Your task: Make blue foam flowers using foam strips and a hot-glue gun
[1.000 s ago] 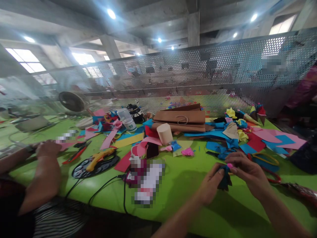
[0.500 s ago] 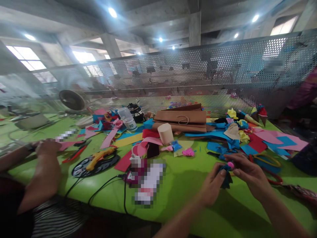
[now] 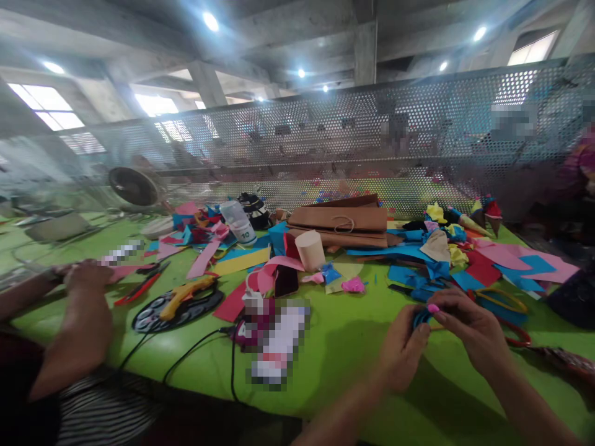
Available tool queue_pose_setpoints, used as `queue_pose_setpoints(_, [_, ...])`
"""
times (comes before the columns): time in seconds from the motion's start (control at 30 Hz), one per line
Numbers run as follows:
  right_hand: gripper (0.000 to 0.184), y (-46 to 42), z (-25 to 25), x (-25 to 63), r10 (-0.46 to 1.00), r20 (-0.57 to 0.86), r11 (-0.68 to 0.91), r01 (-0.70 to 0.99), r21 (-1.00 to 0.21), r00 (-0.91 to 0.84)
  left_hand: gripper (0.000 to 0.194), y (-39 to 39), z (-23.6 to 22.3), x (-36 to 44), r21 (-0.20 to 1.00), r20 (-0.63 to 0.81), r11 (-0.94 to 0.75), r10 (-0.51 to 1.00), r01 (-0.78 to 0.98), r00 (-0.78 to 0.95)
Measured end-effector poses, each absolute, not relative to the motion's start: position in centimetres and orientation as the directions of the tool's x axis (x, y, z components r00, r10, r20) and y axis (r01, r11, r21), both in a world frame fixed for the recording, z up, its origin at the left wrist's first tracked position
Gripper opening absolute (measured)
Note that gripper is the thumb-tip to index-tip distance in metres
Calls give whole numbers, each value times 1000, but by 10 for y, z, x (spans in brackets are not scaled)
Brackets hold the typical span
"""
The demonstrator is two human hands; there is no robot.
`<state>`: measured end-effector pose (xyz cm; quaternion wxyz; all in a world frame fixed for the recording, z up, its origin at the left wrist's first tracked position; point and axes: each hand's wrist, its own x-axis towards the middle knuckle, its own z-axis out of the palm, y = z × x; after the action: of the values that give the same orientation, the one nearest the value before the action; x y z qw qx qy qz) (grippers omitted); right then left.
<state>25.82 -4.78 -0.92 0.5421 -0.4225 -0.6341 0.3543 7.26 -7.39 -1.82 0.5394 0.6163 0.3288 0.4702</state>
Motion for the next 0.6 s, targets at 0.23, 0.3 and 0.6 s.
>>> queue_pose_setpoints(0.23, [33,-48,-12,263,937,343,349,180,-920,-61,61,-75,-18,72,976,168,-111,932,-188,322])
queue_pose_setpoints(0.3, [34,-48,-12,260,944,327,331,192,-924,-51,61,-75,-18,72,970,178,-112,932,-218,314])
queue_pose_setpoints(0.6, [48,-50,-8,256,966,243,253,128,-959,-93,59,-54,-39,70,837,65,157,923,-524,380])
